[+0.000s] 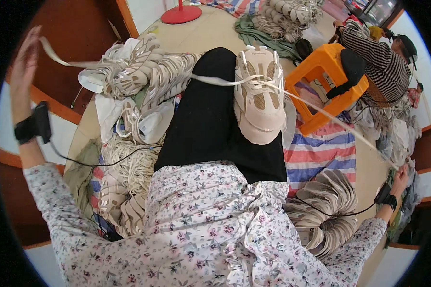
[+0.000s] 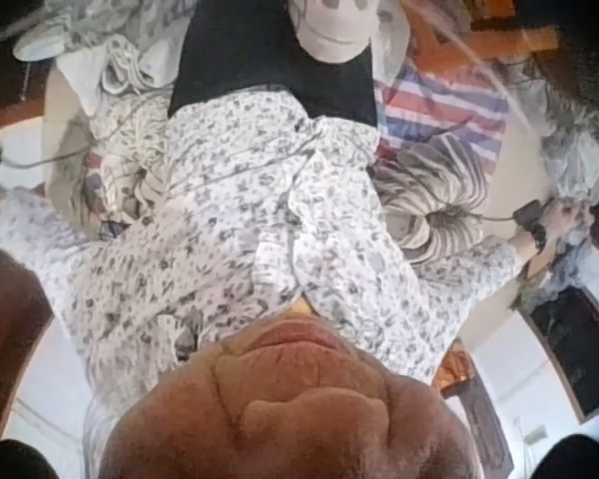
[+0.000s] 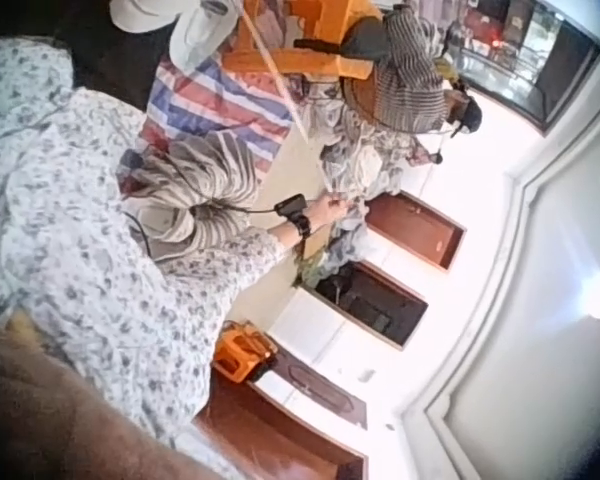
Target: Thread laces through the eyelets of a shoe and tie them as part of the finishing process.
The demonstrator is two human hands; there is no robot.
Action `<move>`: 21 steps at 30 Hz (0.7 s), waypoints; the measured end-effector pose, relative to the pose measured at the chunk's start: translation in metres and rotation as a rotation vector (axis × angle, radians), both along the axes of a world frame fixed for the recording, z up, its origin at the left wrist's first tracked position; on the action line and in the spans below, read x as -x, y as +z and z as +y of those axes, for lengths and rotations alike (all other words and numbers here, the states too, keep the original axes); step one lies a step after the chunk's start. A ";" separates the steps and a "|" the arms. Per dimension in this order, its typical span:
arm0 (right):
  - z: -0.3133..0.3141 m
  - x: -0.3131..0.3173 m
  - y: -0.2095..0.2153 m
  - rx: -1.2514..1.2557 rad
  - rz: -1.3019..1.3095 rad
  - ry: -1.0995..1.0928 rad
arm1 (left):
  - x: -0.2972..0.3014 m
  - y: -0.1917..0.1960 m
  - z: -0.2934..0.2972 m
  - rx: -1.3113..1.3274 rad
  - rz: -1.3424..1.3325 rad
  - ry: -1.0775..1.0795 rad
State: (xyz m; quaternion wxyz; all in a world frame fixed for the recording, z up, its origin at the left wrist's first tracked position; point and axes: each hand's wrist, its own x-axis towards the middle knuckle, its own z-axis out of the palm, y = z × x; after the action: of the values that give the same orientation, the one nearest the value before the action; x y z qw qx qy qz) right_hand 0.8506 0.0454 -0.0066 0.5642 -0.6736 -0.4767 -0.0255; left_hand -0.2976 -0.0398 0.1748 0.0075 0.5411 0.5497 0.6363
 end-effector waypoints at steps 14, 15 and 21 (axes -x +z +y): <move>0.056 0.518 -0.008 0.441 0.489 1.011 | -0.294 -0.203 0.148 0.621 -0.239 -0.642; 0.058 0.533 0.000 0.446 0.497 1.009 | -0.297 -0.202 0.146 0.619 -0.228 -0.648; 0.077 0.565 0.001 0.573 0.663 1.192 | -0.299 -0.197 0.137 0.728 -0.236 -0.694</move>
State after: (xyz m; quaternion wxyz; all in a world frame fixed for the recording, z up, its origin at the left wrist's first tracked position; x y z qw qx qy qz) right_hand 0.2853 0.1221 -0.0056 0.3988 -0.3936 -0.5542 0.6155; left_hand 0.0012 0.0970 -0.0219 0.4680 0.5783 0.5193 0.4206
